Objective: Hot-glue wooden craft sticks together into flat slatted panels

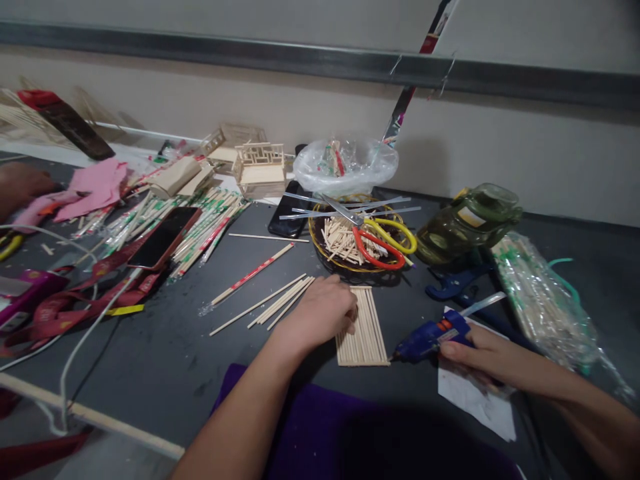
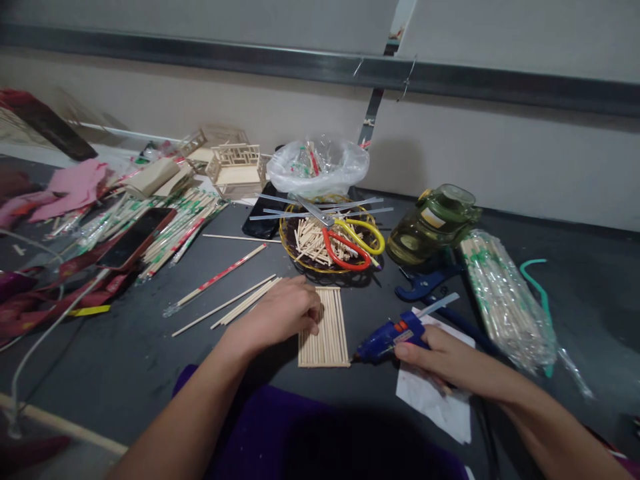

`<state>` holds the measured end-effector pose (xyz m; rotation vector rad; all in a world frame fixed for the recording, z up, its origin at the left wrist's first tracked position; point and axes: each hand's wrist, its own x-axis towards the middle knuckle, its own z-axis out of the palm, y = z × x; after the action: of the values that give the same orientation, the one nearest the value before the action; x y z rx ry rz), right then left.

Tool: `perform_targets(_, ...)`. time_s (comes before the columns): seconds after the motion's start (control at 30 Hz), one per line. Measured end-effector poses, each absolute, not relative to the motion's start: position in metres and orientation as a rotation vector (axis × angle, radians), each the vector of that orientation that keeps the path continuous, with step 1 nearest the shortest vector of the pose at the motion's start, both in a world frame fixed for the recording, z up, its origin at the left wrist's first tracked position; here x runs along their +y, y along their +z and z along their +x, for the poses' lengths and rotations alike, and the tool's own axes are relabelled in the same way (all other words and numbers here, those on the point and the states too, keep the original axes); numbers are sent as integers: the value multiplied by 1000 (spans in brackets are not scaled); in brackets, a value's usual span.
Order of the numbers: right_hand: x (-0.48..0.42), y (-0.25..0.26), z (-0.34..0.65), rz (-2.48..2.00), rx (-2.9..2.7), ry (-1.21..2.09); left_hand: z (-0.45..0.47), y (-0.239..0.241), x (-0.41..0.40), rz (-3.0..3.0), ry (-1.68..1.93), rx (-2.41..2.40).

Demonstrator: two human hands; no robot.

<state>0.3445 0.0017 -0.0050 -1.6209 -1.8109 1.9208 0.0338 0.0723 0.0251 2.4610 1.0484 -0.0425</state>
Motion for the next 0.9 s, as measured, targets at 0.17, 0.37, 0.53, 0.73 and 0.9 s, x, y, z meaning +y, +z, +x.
perform_targets(0.17, 2, -2, 343, -1658, -1781, 1933, 34, 24, 73, 2444, -37, 1051)
perform_targets(0.37, 0, -1, 342, -1635, -1793, 1915, 34, 24, 73, 2442, -36, 1052)
perform_targets(0.53, 0, 1, 341, -1660, -1710, 1928, 34, 25, 73, 2439, -37, 1050)
perform_targets(0.73, 0, 2, 342, -1621, -1674, 1950, 34, 23, 73, 2450, -25, 1049)
perform_targets(0.9, -1, 1, 338, -1619, -1695, 1962, 34, 23, 73, 2461, -29, 1041)
